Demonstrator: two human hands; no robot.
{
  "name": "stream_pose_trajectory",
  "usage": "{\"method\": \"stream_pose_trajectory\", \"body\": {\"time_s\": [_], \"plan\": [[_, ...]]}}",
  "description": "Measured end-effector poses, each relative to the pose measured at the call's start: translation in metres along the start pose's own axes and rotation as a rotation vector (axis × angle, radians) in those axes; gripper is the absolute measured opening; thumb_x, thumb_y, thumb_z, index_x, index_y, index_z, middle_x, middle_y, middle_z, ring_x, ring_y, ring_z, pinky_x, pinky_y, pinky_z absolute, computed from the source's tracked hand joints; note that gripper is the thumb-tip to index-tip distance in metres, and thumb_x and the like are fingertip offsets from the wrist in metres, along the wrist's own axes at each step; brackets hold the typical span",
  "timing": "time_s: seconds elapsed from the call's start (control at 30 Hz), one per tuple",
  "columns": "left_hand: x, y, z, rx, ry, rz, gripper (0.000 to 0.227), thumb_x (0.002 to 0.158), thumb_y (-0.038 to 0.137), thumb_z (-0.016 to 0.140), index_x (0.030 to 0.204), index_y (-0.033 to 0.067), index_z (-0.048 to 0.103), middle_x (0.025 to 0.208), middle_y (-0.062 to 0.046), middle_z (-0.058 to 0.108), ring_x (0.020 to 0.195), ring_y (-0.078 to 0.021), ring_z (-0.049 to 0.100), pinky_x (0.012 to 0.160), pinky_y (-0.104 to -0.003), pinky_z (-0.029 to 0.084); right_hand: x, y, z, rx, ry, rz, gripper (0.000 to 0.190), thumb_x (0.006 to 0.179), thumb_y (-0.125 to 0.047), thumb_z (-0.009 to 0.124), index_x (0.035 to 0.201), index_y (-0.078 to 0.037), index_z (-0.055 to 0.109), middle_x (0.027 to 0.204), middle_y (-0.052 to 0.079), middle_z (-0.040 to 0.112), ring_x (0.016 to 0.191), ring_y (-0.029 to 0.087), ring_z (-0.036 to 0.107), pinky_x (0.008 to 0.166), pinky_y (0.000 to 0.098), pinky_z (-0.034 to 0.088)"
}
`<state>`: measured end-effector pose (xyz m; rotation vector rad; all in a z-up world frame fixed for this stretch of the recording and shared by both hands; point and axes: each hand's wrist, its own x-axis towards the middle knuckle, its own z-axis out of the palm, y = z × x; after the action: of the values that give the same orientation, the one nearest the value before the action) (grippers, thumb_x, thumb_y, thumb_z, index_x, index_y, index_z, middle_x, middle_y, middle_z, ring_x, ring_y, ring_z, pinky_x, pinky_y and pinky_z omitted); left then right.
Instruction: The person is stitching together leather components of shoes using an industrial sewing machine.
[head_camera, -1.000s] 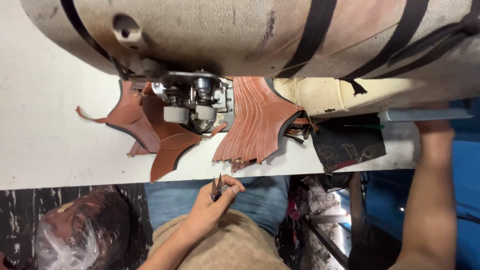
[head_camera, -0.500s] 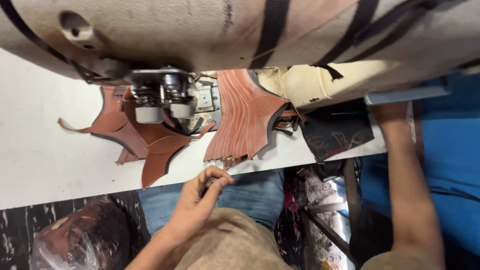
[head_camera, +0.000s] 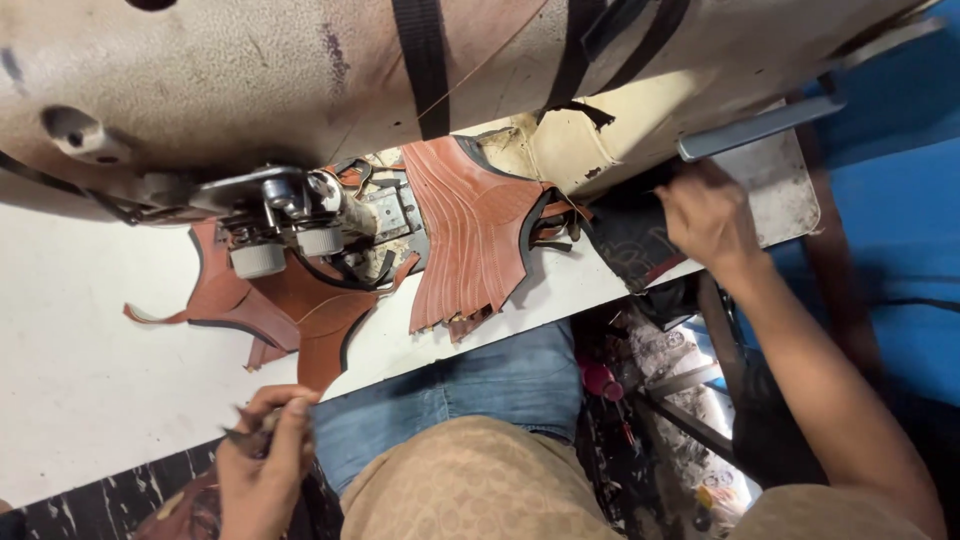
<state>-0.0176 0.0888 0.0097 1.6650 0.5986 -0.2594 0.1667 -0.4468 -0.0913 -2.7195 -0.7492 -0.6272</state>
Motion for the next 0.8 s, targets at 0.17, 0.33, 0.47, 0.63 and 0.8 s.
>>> {"method": "stream_pose_trajectory", "body": {"time_s": [0.17,0.33,0.47,0.63,0.8], "plan": [[0.014,-0.006,-0.065,-0.079,0.357,0.092,0.011,0.110,0.009,0.056,0.112,0.0015,0.063,0.066,0.001,0.051,0.051,-0.0047,0.042,0.042,-0.022,0.030,-0.018,-0.130,-0.038,0.266,-0.063,-0.111,0.026,0.086,0.003,0.068,0.070,-0.004,0.049,0.062,0.011,0.047,0.055,0.027,0.049,0.048,0.0406,0.044],[0.000,0.023,-0.055,-0.046,0.471,0.021,0.030,0.114,0.007,0.048,0.140,0.0020,0.065,0.083,-0.001,0.059,0.063,-0.0048,0.047,0.053,-0.022,0.039,-0.052,-0.215,-0.062,0.539,-0.469,0.165,0.025,0.091,-0.006,0.077,0.074,-0.005,0.059,0.066,0.009,0.057,0.059,0.024,0.058,0.052,0.0404,0.048],[0.008,0.033,0.027,0.078,-0.098,0.064,0.058,0.096,0.006,0.054,0.153,0.0139,0.043,0.075,-0.005,0.068,0.068,-0.0093,0.066,0.061,-0.024,0.052,-0.005,-0.256,-0.070,0.239,-0.257,0.230,0.044,0.079,-0.020,0.079,0.118,-0.005,0.068,0.112,0.012,0.069,0.099,0.030,0.068,0.082,0.0387,0.055],[0.012,0.057,0.092,0.086,-0.526,0.117,0.065,0.099,0.014,0.060,0.161,0.0190,0.042,0.061,-0.004,0.050,0.057,-0.0085,0.044,0.054,-0.028,0.040,0.045,-0.298,-0.053,0.948,-0.284,0.508,0.050,0.080,-0.011,0.085,0.127,-0.005,0.069,0.112,0.008,0.072,0.091,0.016,0.070,0.083,0.0308,0.059],[0.031,0.057,0.091,-0.124,-0.562,0.341,0.048,0.114,0.027,0.052,0.158,0.0112,0.043,0.087,0.001,0.067,0.081,-0.0058,0.064,0.073,-0.027,0.056,0.065,-0.292,-0.030,1.058,-0.182,0.409,0.033,0.086,-0.009,0.081,0.117,-0.003,0.072,0.108,0.006,0.070,0.099,0.014,0.070,0.086,0.0275,0.059]]}}
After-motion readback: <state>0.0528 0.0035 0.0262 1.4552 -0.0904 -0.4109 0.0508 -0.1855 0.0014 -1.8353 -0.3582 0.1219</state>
